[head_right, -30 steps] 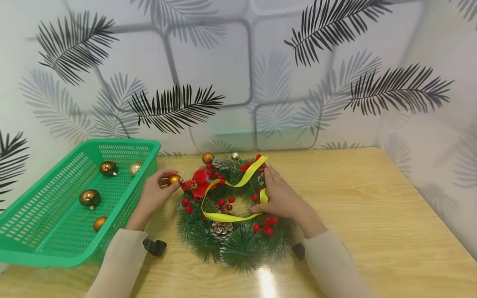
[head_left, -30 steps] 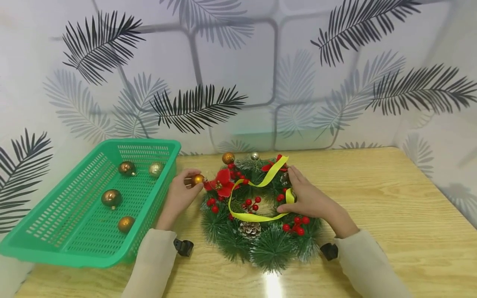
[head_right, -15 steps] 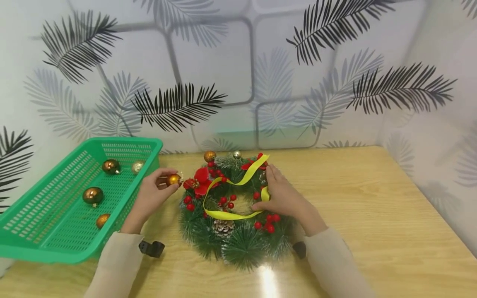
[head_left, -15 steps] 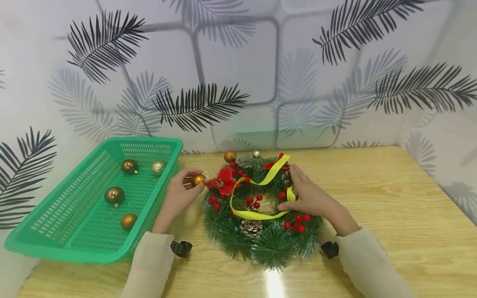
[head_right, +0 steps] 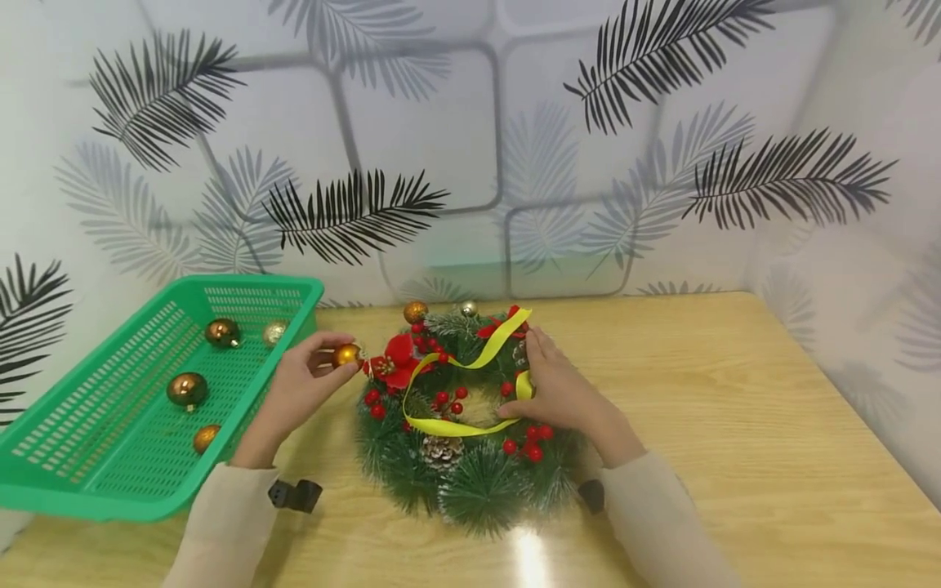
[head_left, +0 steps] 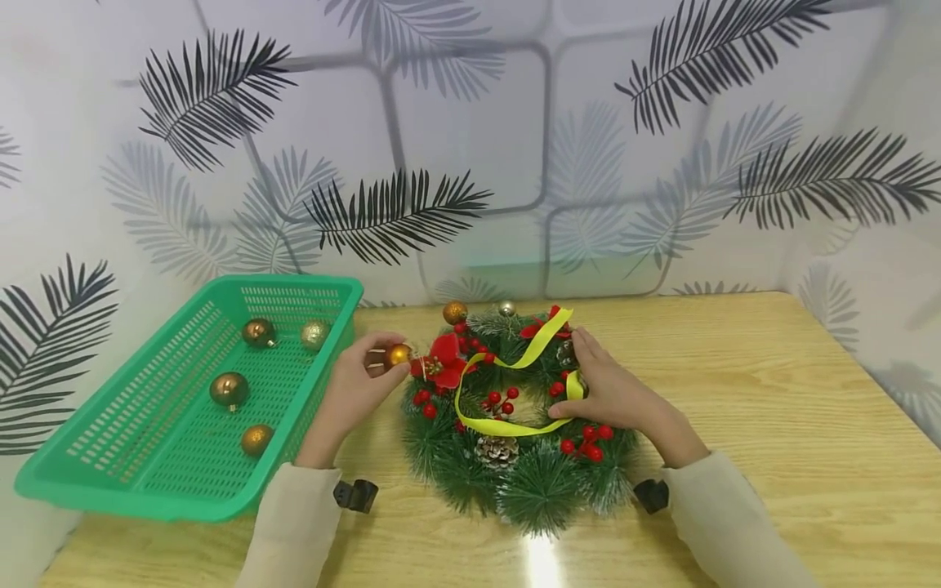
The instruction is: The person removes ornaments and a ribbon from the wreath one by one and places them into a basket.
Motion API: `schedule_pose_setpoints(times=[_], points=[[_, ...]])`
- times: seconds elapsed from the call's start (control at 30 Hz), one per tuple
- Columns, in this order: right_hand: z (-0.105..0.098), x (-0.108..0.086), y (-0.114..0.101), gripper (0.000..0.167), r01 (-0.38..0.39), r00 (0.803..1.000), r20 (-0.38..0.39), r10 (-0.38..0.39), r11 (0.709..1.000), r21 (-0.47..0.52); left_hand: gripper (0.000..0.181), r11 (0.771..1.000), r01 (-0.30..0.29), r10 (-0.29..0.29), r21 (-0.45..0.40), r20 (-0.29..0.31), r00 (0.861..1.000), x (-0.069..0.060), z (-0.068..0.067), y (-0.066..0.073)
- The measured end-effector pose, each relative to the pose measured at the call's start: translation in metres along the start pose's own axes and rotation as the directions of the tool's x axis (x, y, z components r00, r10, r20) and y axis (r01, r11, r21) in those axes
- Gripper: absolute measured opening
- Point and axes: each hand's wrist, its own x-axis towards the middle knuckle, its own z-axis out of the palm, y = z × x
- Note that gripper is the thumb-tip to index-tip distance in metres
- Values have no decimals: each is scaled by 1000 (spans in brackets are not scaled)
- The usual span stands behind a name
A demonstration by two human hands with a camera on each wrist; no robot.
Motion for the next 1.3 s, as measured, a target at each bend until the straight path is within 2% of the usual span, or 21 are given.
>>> schedule_pose_setpoints(times=[0.23, 0.63, 0.83, 1.1, 1.3], points=[[1, 0, 0, 112, 11, 1000, 3, -11, 1000, -9, 35, 1000, -9, 10, 15, -22, 1000, -1, -6, 0], [-2, -2, -1, 112, 23, 1000, 17, -23, 1000, -11, 35, 998, -3, 5, 63, -36, 999, 2, -18, 16], [-2, -2, -2, 113, 19, 1000, 20, -19, 1000, -14, 35, 997, 11, -7, 78, -48, 999, 2, -23, 19], [-1, -2, -1, 112, 32, 999, 16, -32, 999, -8, 34, 986, 13, -1, 165, -72, 997, 2, -38, 24], [0, -1, 0, 113, 28, 1000, 9, -28, 1000, -14, 33, 980, 44, -27, 192, -90, 996, 1, -50, 32]])
